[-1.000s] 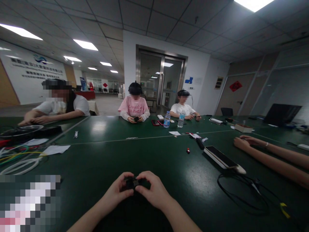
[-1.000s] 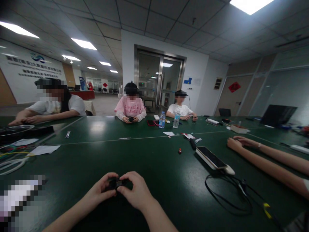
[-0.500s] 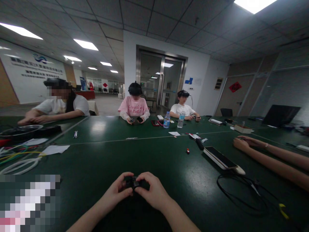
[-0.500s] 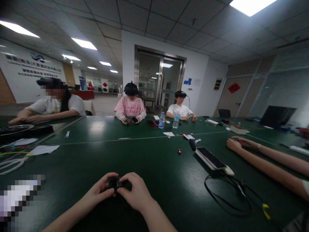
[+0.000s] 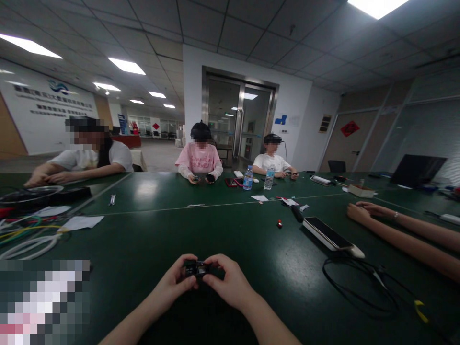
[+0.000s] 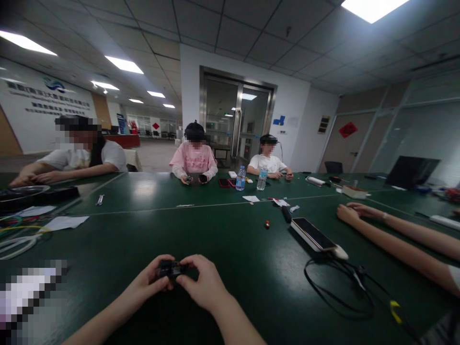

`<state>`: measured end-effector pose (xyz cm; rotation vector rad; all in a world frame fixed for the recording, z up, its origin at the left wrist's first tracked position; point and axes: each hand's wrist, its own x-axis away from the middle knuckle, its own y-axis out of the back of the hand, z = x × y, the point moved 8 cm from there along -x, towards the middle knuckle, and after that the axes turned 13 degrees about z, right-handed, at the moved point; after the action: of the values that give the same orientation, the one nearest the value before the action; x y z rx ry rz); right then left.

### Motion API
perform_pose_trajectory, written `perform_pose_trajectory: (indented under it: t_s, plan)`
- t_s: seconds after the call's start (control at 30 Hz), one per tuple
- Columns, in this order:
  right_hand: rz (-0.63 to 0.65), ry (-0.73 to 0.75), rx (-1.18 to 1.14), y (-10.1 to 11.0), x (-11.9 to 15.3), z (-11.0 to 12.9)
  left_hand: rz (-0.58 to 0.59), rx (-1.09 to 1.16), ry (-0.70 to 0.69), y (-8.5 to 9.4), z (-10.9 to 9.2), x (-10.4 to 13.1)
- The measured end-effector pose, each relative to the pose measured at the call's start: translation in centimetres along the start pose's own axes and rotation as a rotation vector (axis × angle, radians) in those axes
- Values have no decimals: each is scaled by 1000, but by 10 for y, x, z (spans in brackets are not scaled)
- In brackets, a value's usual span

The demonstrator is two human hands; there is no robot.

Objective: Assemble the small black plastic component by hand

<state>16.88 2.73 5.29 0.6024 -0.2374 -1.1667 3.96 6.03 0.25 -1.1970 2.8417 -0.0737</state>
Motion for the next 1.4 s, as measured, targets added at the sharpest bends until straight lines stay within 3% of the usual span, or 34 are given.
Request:
perform_pose_trajectory:
  t_s: [0.47,1.4]
  plan:
    - [15,-27,-61,-1,-1,-3,21,6,68,-3,-3,4]
    - [27,-43,-81,-2,0,-1,-4,56,62,-4,-4,3]
